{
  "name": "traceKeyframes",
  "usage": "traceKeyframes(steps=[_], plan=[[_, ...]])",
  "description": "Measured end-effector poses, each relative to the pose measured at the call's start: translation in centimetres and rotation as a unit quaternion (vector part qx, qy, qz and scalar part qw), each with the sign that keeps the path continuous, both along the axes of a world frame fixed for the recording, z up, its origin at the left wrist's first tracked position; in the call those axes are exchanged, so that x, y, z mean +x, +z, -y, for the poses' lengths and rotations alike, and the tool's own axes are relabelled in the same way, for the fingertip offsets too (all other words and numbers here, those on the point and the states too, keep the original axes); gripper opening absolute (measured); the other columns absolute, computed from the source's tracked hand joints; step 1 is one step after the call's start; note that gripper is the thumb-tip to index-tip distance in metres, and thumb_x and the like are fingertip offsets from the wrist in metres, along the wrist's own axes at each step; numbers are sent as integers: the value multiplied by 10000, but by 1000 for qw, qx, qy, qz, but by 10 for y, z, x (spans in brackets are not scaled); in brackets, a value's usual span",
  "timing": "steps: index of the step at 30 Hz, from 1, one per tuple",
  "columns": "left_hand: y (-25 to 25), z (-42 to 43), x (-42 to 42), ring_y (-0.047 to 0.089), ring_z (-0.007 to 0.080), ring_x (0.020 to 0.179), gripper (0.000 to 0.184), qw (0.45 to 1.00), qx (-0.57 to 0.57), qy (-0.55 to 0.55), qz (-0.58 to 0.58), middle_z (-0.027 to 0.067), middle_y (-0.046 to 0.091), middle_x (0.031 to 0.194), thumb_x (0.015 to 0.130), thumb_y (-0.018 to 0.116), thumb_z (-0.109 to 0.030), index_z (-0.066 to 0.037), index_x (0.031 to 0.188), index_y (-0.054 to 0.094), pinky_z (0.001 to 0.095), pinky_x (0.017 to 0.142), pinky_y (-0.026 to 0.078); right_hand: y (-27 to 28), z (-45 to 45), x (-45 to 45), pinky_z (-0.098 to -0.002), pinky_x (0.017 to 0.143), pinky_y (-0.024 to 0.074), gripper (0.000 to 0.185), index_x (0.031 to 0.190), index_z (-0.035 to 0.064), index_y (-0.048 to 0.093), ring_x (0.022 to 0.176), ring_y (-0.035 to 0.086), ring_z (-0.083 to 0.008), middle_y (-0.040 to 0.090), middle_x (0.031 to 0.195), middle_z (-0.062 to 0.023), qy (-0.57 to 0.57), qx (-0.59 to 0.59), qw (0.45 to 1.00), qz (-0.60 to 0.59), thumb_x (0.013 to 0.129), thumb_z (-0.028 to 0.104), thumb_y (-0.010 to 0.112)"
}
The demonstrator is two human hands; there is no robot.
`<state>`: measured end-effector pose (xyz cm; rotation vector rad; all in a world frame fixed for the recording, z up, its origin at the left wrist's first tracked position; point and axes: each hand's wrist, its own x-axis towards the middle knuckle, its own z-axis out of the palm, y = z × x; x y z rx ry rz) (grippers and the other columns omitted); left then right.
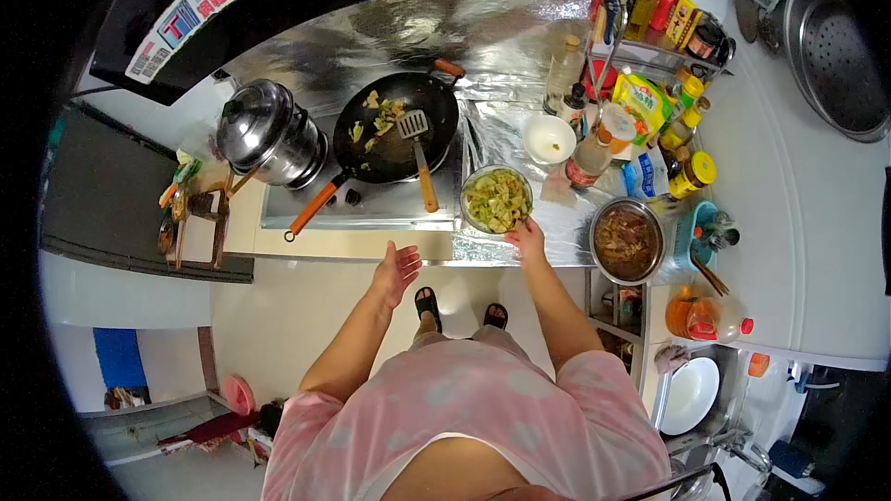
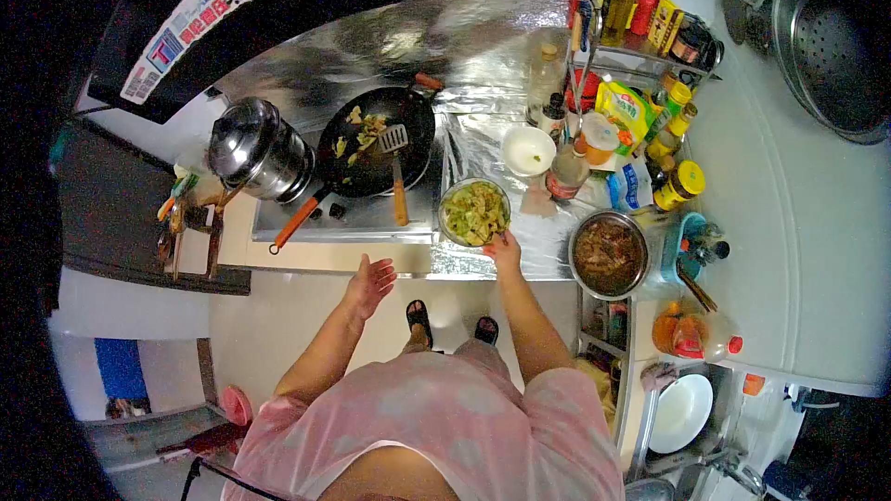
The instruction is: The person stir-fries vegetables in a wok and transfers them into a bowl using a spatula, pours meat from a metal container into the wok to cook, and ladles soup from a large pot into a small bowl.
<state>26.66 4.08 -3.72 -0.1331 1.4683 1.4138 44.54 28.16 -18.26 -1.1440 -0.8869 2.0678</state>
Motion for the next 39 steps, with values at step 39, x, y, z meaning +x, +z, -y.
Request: traceKeyframes(steps=[39], plan=[[22,70,-277,578,377,916,477,727,-143,-431,-515,221,609,957,869,507,-459,1,996,525,442,798,451,188,81,-248,-400,705,443,483,1259,184,516,806,551,-341,522,827,-167,186,556,706,397,792,201,637]])
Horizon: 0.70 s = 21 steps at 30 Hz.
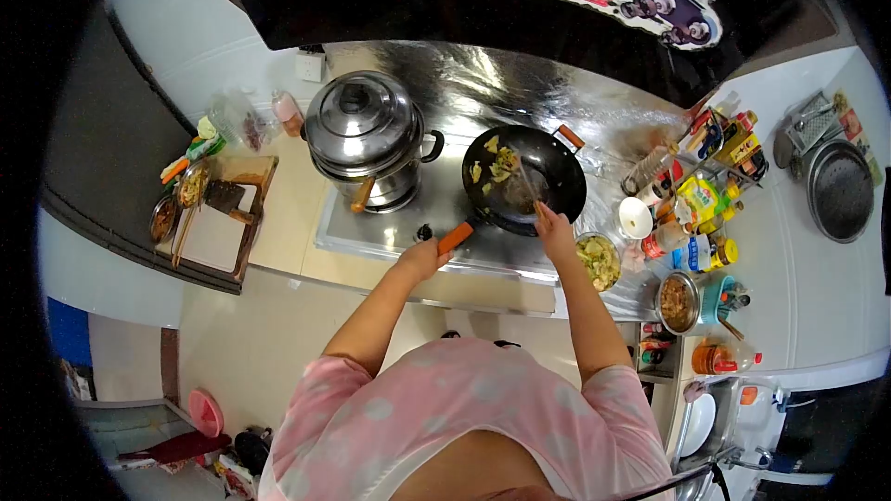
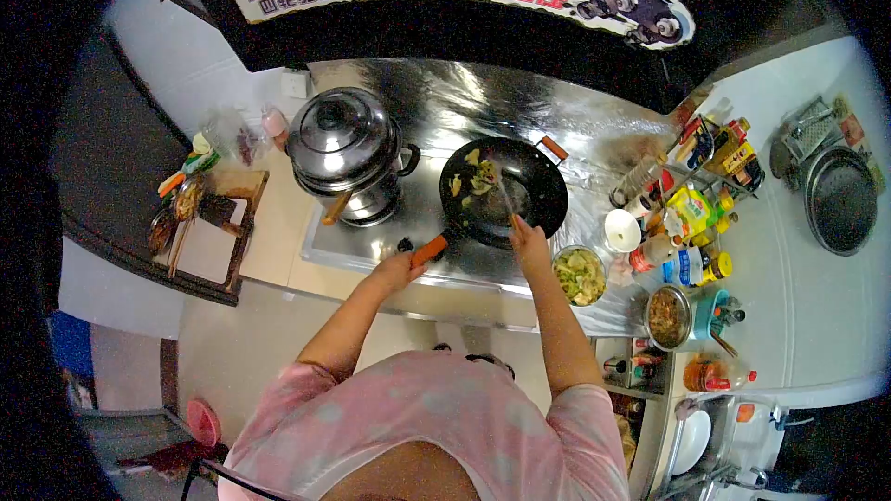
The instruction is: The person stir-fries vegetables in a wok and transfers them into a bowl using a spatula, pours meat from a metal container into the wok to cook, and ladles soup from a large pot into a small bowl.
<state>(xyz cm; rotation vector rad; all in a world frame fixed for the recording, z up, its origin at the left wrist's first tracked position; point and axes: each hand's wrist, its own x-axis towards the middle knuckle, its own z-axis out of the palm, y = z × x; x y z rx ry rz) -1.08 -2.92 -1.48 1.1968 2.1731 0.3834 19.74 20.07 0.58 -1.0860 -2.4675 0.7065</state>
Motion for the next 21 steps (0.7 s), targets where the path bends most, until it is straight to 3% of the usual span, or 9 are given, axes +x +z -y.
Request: traceKeyframes(steps=[2,3,6,9,12,13,16,19,21], plan=[[2,1,0,578,374,916,476,1000,17,1,0,219,609,957,873,503,-453,6,994,521,442,797,452,8,5,16,-402,696,439,478,1257,196,519,801,546,-340,502,800,-170,31,11,998,61,792,178,628],[3,2,2,579,373,917,475,1000,24,-2,1,218,609,958,875,501,-451,9,992,519,441,796,453,6,2,31,-404,677,435,467,1243,196,534,749,542,-332,484,779,-162,92,36,995,18,788,130,615],[11,1,2,581,371,915,468,1000,13,-8,7,213,611,959,878,498,-443,9,997,513,439,793,455,60,8,63,-414,664,451,427,1210,247,561,724,548,-352,464,760,-147,83,75,983,148,799,132,569],[3,-3,0,584,372,908,456,1000,-10,1,9,208,612,964,878,501,-438,0,1004,514,438,790,455,62,-11,77,-381,629,454,387,1189,209,584,644,547,-278,540,752,-113,97,99,984,111,813,119,583],[2,-3,1,587,371,910,457,1000,-6,8,22,208,612,976,876,504,-440,-3,1006,516,437,787,456,56,-7,56,-341,610,441,362,1182,166,595,615,500,-174,602,783,-85,86,-125,985,-76,823,121,613],[6,-3,2,588,370,912,458,1000,-4,7,19,209,612,977,875,505,-442,-3,1005,517,435,788,457,48,-7,45,-300,602,427,367,1183,135,594,645,469,-113,618,796,-35,82,-140,981,-110,819,129,646],[11,1,3,583,375,916,469,1000,1,7,18,218,606,979,872,509,-445,-1,1024,514,437,790,454,56,-3,29,-282,620,437,371,1178,135,597,663,490,-121,592,775,-7,-10,-370,927,-62,811,118,652],[6,-1,2,572,385,920,487,1000,5,9,29,233,592,978,869,513,-445,2,1063,503,444,793,448,42,-27,51,-275,608,436,400,1181,130,593,653,482,-124,568,780,23,40,-349,936,-23,788,96,661],[11,-1,4,573,382,922,483,1000,-2,10,26,230,592,981,870,513,-445,-4,1068,504,443,789,449,36,-51,73,-299,596,436,418,1172,152,602,637,489,-145,571,782,-2,139,-249,959,-5,765,81,664]])
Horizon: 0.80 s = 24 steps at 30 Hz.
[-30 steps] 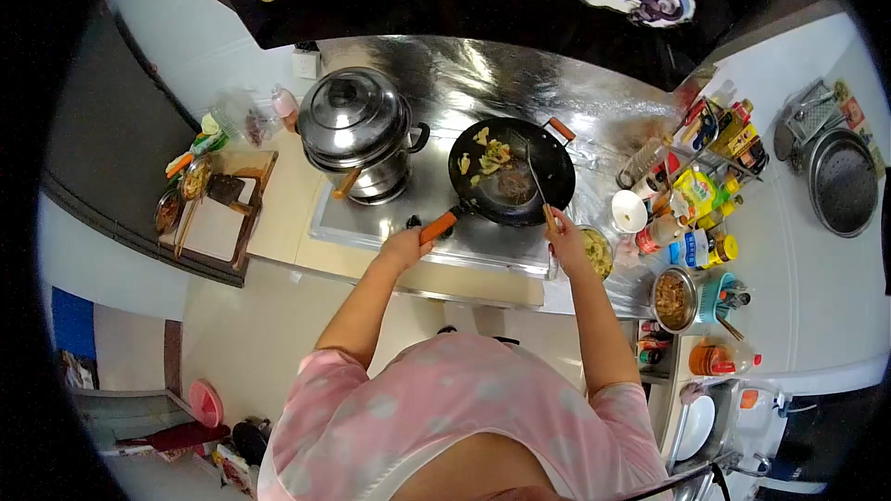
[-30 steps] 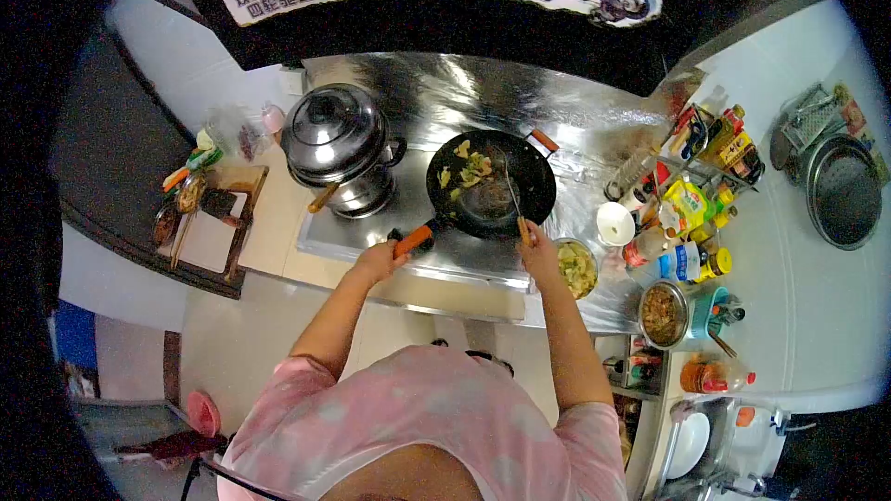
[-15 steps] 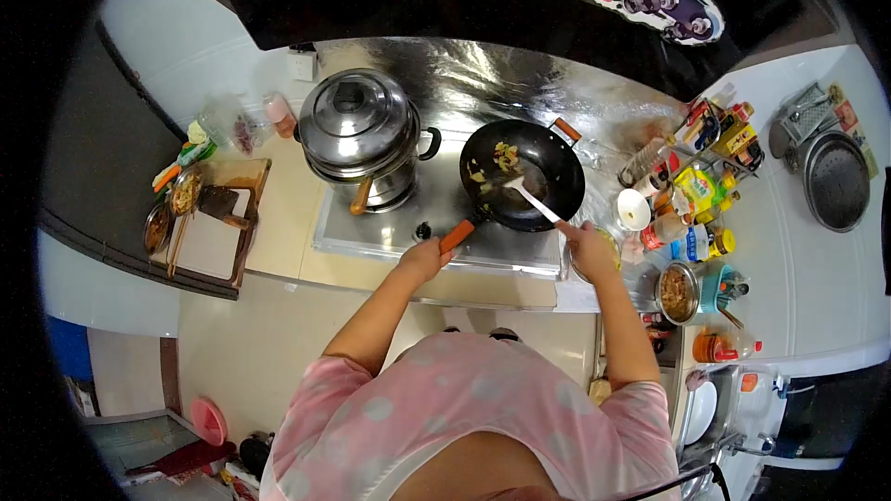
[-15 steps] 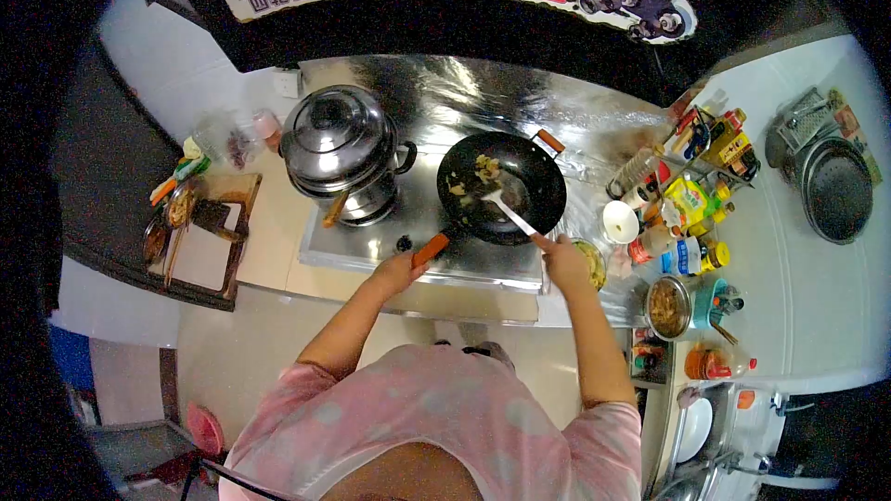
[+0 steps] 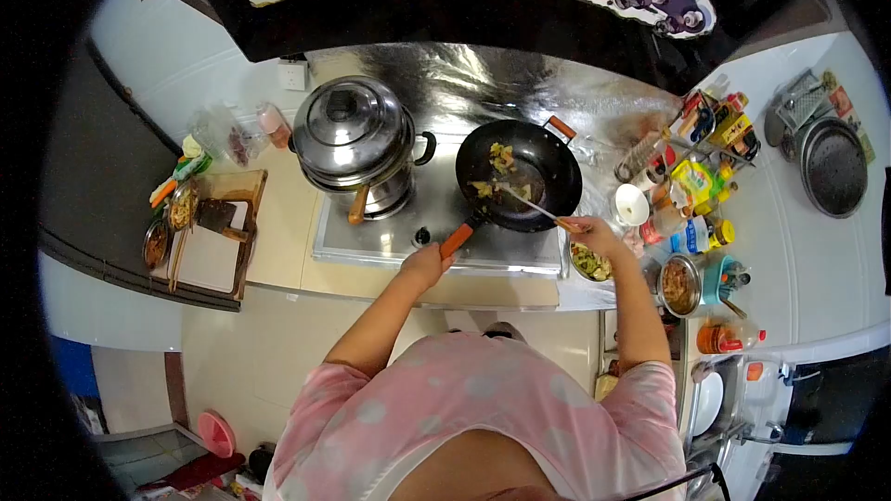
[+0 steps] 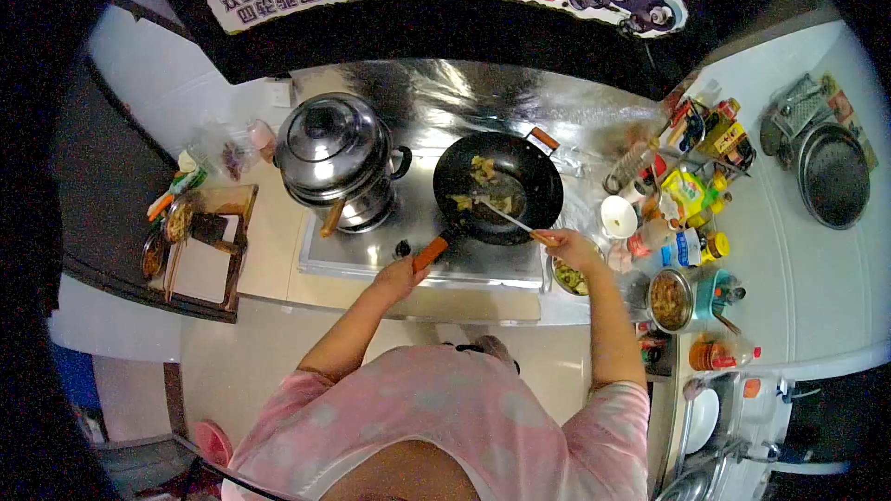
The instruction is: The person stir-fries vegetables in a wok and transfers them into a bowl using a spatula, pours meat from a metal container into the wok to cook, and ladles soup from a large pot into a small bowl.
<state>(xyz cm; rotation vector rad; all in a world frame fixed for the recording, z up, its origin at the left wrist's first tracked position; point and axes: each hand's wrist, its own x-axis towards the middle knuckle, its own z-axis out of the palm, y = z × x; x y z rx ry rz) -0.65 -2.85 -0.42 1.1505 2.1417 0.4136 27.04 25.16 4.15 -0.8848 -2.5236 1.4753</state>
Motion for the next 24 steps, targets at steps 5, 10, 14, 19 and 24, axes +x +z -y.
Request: traceKeyframes(steps=[5,10,14,19,24], plan=[[-19,-1,-4,581,376,910,466,1000,16,4,-6,220,604,956,869,516,-443,-20,1064,514,451,773,450,86,-17,16,-324,696,452,454,1142,200,624,743,564,-233,576,823,-101,130,331,914,194,725,25,652],[-15,-4,-3,584,369,927,476,1000,5,-6,-21,209,611,968,870,503,-456,2,999,514,444,799,450,110,-11,12,-354,679,451,462,1115,282,632,743,562,-273,554,814,-112,120,274,947,114,710,60,635],[1,0,1,587,363,919,469,1000,-6,-1,-30,204,613,952,872,504,-455,-1,987,510,443,791,451,115,-1,4,-369,677,455,456,1088,331,640,750,565,-275,542,802,-98,133,278,944,122,706,81,638],[8,0,2,588,362,908,464,1000,-6,-2,-22,203,614,944,874,506,-453,-2,986,510,439,782,453,130,-6,8,-381,666,455,457,1090,353,634,749,565,-275,540,818,-86,107,404,888,193,721,84,646],[-9,1,-1,588,363,908,457,1000,12,0,-20,201,614,951,873,509,-448,-4,978,514,434,780,454,103,5,-21,-390,662,473,437,1114,332,614,760,584,-290,544,842,-96,48,360,925,111,757,80,607]])
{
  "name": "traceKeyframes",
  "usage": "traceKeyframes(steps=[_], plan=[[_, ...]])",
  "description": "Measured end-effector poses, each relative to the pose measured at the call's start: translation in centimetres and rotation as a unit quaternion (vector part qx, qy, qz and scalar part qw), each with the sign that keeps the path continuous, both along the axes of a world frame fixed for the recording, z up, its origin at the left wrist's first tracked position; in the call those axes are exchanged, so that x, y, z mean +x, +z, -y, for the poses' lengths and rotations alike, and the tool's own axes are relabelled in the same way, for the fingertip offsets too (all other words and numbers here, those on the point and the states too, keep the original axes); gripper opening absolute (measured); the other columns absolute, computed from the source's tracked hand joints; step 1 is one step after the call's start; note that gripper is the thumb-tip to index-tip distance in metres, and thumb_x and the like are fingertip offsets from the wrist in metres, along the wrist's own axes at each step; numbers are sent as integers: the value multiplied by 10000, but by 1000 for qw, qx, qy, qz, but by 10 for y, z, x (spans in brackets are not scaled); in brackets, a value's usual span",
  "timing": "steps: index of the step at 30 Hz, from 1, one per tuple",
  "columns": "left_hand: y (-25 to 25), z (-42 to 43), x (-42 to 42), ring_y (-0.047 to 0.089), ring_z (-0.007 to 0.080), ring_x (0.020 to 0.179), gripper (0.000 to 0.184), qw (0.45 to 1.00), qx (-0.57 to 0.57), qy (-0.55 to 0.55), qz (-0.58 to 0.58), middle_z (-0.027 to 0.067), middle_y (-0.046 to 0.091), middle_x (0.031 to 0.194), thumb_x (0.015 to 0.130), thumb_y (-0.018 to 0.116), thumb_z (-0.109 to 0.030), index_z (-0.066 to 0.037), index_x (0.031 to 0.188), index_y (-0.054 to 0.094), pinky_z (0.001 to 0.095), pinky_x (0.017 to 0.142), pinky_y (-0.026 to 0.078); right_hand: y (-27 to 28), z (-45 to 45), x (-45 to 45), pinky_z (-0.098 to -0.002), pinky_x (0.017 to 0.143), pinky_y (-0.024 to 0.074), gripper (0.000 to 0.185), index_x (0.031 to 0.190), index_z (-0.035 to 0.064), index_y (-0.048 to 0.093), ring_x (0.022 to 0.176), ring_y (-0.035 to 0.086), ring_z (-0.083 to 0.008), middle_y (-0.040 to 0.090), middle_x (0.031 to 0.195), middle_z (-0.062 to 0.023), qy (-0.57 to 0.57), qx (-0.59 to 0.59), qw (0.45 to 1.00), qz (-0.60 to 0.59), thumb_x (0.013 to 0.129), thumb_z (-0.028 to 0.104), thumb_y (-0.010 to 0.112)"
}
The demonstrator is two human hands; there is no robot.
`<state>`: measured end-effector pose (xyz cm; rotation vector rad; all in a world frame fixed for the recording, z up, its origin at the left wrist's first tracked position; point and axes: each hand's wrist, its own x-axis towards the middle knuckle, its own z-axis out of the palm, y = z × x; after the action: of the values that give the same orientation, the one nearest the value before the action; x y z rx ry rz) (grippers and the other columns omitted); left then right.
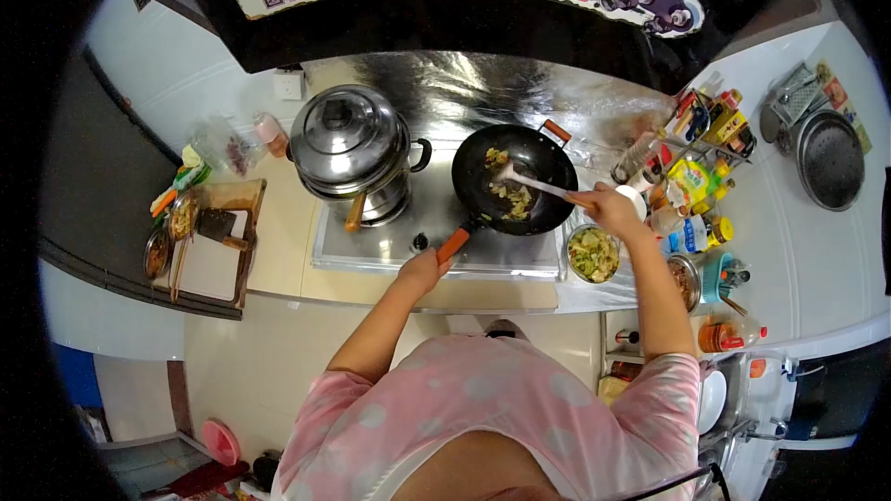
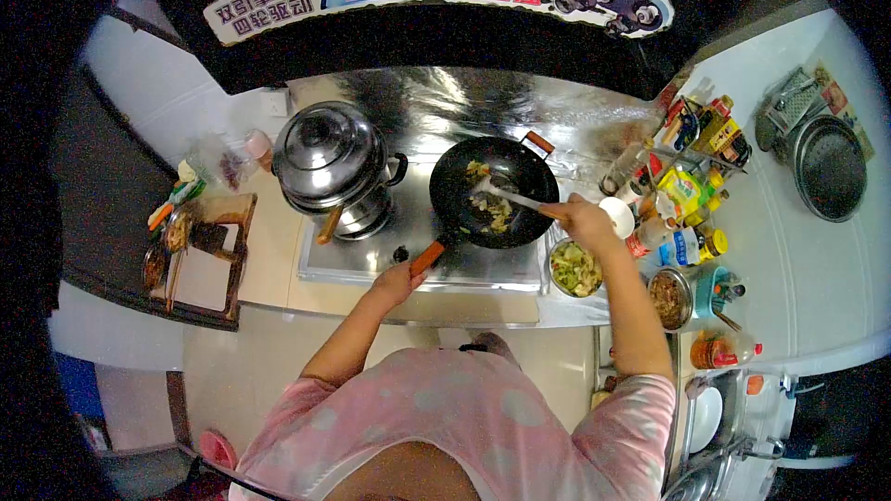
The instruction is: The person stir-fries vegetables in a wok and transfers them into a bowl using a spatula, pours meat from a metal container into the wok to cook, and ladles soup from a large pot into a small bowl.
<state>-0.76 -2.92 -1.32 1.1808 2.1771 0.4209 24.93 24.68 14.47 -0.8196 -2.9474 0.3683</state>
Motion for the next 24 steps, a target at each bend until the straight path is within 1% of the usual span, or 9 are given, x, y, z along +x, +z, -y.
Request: traceKeyframes(steps=[3,6,8,9,10,13,18,21,24], plan=[[0,0,0,589,359,914,459,1000,3,-6,6,197,615,962,873,510,-446,-6,1005,513,431,786,455,-44,6,-26,-398,676,479,399,1119,306,612,783,592,-306,547,872,-110,-72,43,993,-81,778,99,589],[-7,-2,-2,586,354,934,466,1000,-10,0,13,193,612,988,874,509,-443,-8,1039,507,428,804,452,-68,7,-36,-389,692,471,438,1145,277,600,797,577,-316,538,882,-127,-118,30,989,-79,753,81,620],[-6,-1,-2,582,349,949,471,999,-16,3,30,193,608,1003,875,508,-444,-10,1056,502,427,814,449,-76,7,-28,-390,694,475,442,1143,282,602,806,583,-316,543,888,-128,-96,31,994,-35,750,79,614],[-4,-1,-2,579,347,957,474,999,-19,3,39,193,606,1011,875,507,-445,-11,1064,500,426,818,447,-78,9,-22,-390,695,477,445,1143,285,603,811,586,-316,546,891,-129,-86,32,996,-12,749,78,610],[-7,-2,-2,578,346,962,473,999,-20,3,31,193,604,1015,874,507,-446,-12,1061,502,425,820,446,-64,19,-16,-411,692,486,346,1094,301,629,808,601,-324,565,906,-135,-78,18,996,-50,787,153,570],[-8,-4,0,576,345,968,472,1000,-18,7,18,194,602,1021,874,508,-448,-12,1054,506,425,823,445,-32,28,-10,-407,695,490,315,1084,297,636,811,605,-322,567,899,-137,-87,47,994,40,811,169,547],[-14,-4,-2,580,353,945,468,1000,0,-2,26,194,607,1001,878,502,-443,-3,1036,511,430,814,445,-54,27,-36,-429,678,473,376,1109,247,623,774,593,-322,546,871,-140,-129,48,988,-67,764,101,596],[0,0,1,583,358,928,463,1000,-5,-4,12,195,612,984,880,498,-441,-1,1023,516,432,802,448,-76,22,-38,-429,681,473,390,1123,265,616,785,591,-319,545,904,-132,-137,63,988,-33,771,100,595],[4,0,3,586,362,919,467,1000,-12,-4,-6,200,615,974,874,503,-449,-2,1008,525,436,789,450,-65,26,-8,-414,675,476,400,1127,294,616,783,590,-310,543,893,-127,-126,79,989,0,777,101,589]])
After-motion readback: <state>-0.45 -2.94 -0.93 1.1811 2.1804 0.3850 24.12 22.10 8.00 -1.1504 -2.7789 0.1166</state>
